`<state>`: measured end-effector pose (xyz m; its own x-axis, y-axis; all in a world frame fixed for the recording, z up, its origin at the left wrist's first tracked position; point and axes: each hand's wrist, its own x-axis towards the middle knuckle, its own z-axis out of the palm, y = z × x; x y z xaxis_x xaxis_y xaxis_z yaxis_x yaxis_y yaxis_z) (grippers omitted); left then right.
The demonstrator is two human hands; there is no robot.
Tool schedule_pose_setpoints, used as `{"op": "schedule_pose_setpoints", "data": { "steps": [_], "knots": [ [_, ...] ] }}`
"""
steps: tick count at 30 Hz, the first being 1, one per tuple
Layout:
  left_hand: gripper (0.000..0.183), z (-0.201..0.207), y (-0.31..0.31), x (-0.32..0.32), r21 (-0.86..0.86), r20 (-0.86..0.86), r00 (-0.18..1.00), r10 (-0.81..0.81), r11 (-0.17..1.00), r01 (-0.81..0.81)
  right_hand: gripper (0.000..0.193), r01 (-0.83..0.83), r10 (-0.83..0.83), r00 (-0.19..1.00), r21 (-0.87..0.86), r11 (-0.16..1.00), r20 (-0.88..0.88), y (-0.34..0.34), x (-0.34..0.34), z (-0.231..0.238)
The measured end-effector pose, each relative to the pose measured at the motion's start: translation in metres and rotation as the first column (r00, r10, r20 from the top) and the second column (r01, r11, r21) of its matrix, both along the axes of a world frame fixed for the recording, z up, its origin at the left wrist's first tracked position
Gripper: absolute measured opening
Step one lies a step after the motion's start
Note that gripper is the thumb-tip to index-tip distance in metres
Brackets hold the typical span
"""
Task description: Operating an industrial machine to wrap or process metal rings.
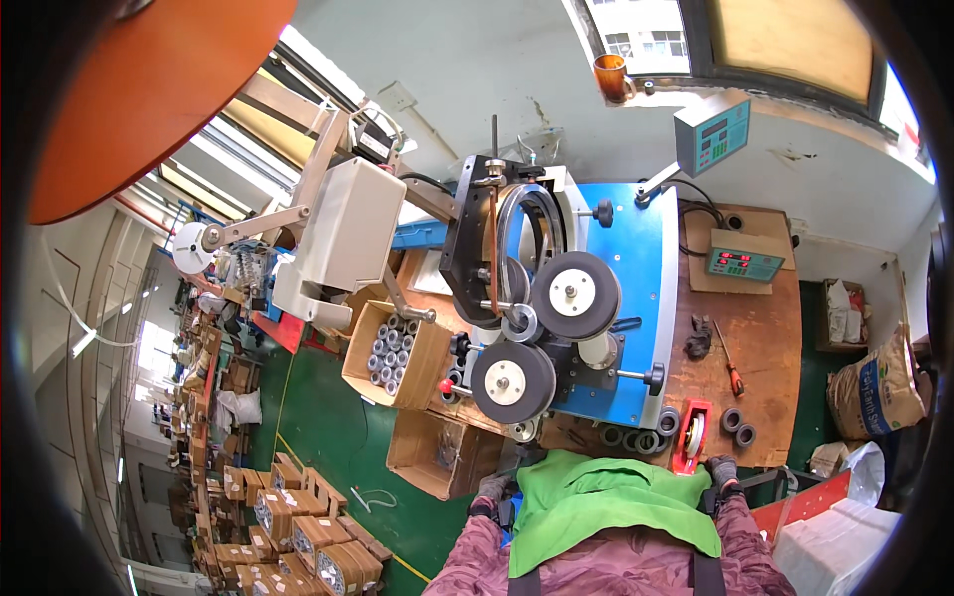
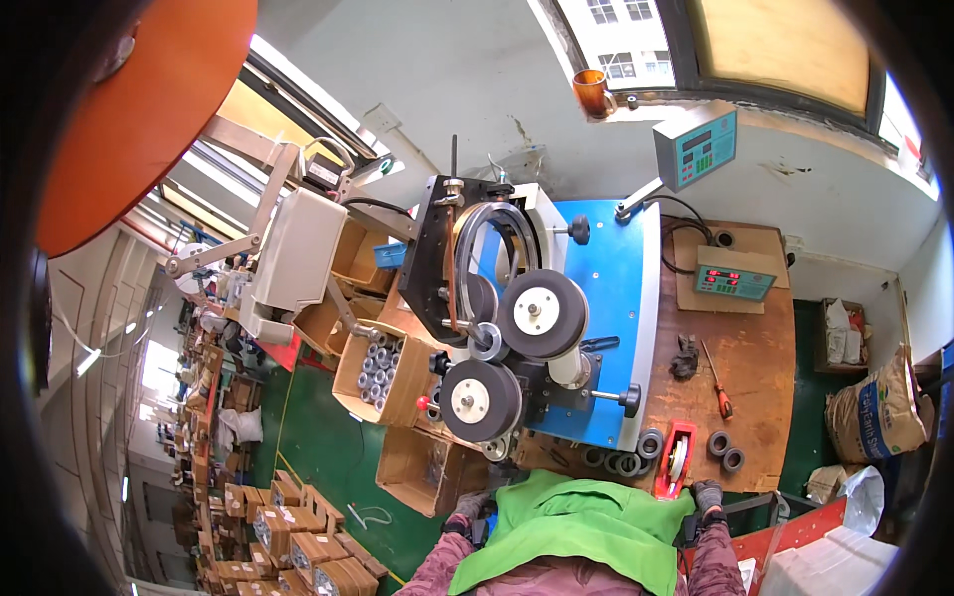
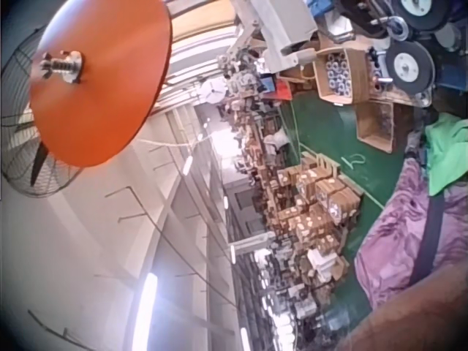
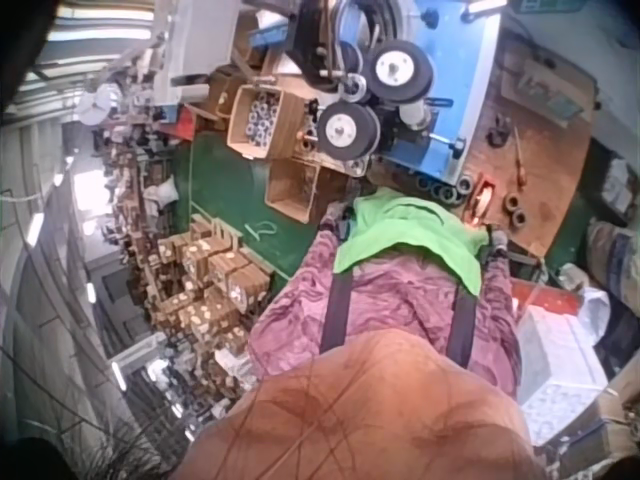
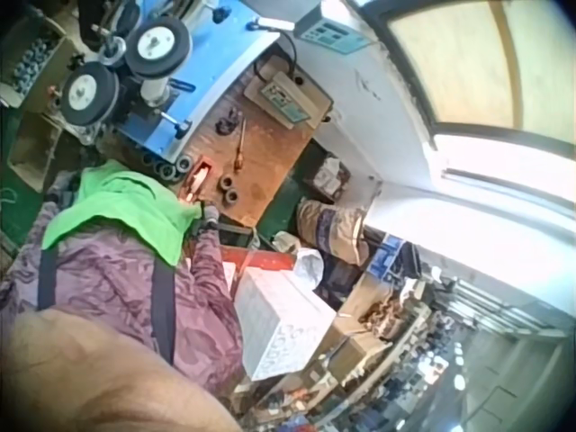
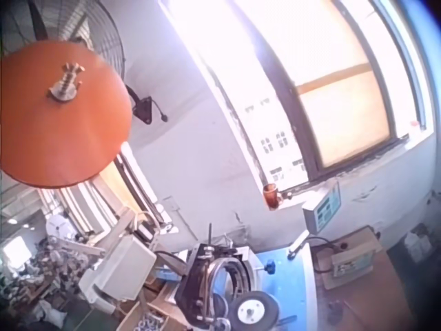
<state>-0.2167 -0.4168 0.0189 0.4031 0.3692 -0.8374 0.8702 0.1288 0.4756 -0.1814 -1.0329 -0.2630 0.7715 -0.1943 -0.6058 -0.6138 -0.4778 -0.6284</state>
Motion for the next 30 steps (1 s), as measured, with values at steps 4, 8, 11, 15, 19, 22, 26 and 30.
{"op": "schedule_pose_setpoints", "data": {
  "steps": [4,8,11,15,19,22,26,30],
  "knots": [
    [0.023,0.014,-0.003,-0.004,0.063,-0.013,0.999,0.038,0.997,-0.037,0.025,0.077,-0.07,0.995,0.098,0.992,-0.07,0.028,0.017,0.053],
    [0.026,0.011,-0.004,-0.002,0.044,-0.021,0.999,0.024,0.999,-0.023,0.021,-0.21,0.223,0.972,-0.146,0.967,0.075,0.025,0.02,0.08],
    [0.025,0.003,0.002,-0.005,0.022,0.032,0.999,-0.04,0.999,0.039,0.026,-0.054,0.054,0.998,-0.017,0.998,-0.03,0.028,0.02,0.092],
    [0.022,0.017,0.01,-0.001,0.238,0.017,0.922,-0.386,0.898,0.371,0.032,-0.363,0.403,0.912,-0.311,0.878,0.074,0.015,0.015,0.079],
    [0.018,0.021,0.06,-0.002,0.412,0.272,0.962,0.03,0.9,-0.145,0.025,-0.049,0.035,0.996,-0.171,0.984,-0.085,0.022,0.041,0.126],
    [0.025,0.059,0.077,0.027,0.407,0.511,0.851,0.124,0.837,-0.366,0.02,0.282,-0.277,0.957,0.05,0.958,-0.091,0.006,0.059,0.153],
    [0.021,0.169,0.037,0.084,0.444,0.655,0.755,-0.029,0.824,-0.352,0.016,0.38,-0.405,0.897,0.162,0.911,0.175,-0.013,0.106,0.172],
    [0.023,0.305,-0.061,0.129,0.521,0.673,0.647,-0.358,0.851,-0.071,0.015,0.246,-0.333,0.889,0.284,0.927,0.315,0.0,0.185,0.24]
  ]
}}
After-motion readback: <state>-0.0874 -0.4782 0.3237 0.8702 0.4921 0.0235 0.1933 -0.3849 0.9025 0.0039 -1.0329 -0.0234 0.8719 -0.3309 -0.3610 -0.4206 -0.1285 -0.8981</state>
